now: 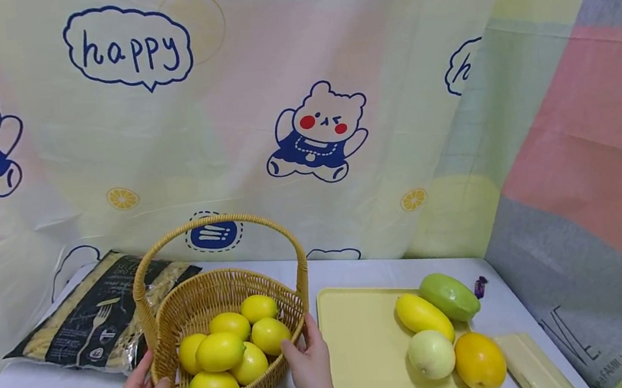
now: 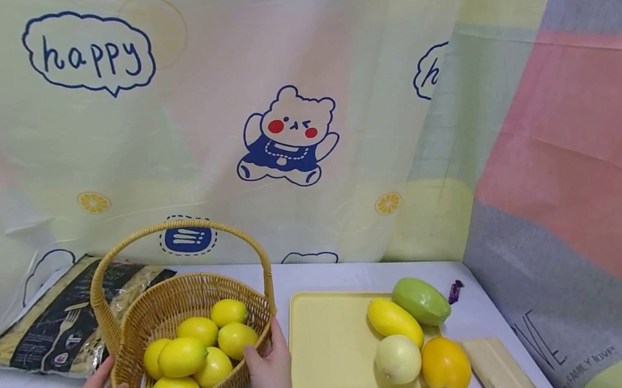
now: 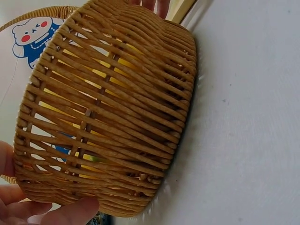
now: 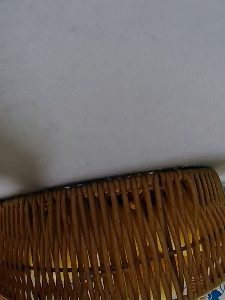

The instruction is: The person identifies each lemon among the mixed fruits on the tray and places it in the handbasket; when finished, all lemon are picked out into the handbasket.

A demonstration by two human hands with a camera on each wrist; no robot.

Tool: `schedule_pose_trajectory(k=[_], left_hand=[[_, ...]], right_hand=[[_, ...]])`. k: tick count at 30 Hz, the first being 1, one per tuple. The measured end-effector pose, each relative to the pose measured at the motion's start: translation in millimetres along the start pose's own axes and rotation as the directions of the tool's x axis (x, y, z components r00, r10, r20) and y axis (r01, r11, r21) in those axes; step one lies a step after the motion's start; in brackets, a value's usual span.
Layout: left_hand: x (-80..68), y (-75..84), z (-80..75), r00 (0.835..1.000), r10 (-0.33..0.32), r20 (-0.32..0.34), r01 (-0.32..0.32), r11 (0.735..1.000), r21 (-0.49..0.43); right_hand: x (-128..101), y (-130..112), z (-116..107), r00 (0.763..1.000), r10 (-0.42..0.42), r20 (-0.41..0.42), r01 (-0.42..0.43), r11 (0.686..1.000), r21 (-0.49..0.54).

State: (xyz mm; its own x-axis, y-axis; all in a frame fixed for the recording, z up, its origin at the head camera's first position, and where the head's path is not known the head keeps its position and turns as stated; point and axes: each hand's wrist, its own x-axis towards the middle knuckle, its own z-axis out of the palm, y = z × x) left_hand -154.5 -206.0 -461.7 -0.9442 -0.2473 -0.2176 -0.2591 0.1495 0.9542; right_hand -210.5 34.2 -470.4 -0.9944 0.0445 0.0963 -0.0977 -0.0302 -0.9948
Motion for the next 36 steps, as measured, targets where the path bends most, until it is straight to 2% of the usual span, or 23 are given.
schedule_pose_trajectory(k=[11,21,30,34,36], left_hand=[[2.6,-2.3,0.2,0.999,-0.031,0.013,0.031,0.999,-0.008],[-1.3,-2.8,-2.9,1.000,-0.026,0.007,0.026,1.000,0.010],[-0.3,0.8,0.3,0.999,-0.028,-0.017,0.028,1.000,-0.014],[-0.2,1.8,1.2,0.998,-0.025,-0.049,0.028,0.998,0.055],[-4.8,2.5,3.7,0.992,0.037,-0.123,-0.017,0.987,0.162]], right_hand=[[0.7,0.6,-1.9,1.000,-0.002,-0.009,0.001,0.996,-0.088],[-3.1,-2.4,-0.6,1.000,0.000,-0.003,-0.001,0.994,-0.106],[-0.5,-5.6,-3.2,1.000,0.014,0.004,-0.013,0.991,-0.134],[-0.8,-6.2,-10.6,0.999,0.006,0.044,0.002,0.984,-0.178],[-1.8,-6.1,-17.1,0.998,-0.015,0.058,0.026,0.980,-0.195]])
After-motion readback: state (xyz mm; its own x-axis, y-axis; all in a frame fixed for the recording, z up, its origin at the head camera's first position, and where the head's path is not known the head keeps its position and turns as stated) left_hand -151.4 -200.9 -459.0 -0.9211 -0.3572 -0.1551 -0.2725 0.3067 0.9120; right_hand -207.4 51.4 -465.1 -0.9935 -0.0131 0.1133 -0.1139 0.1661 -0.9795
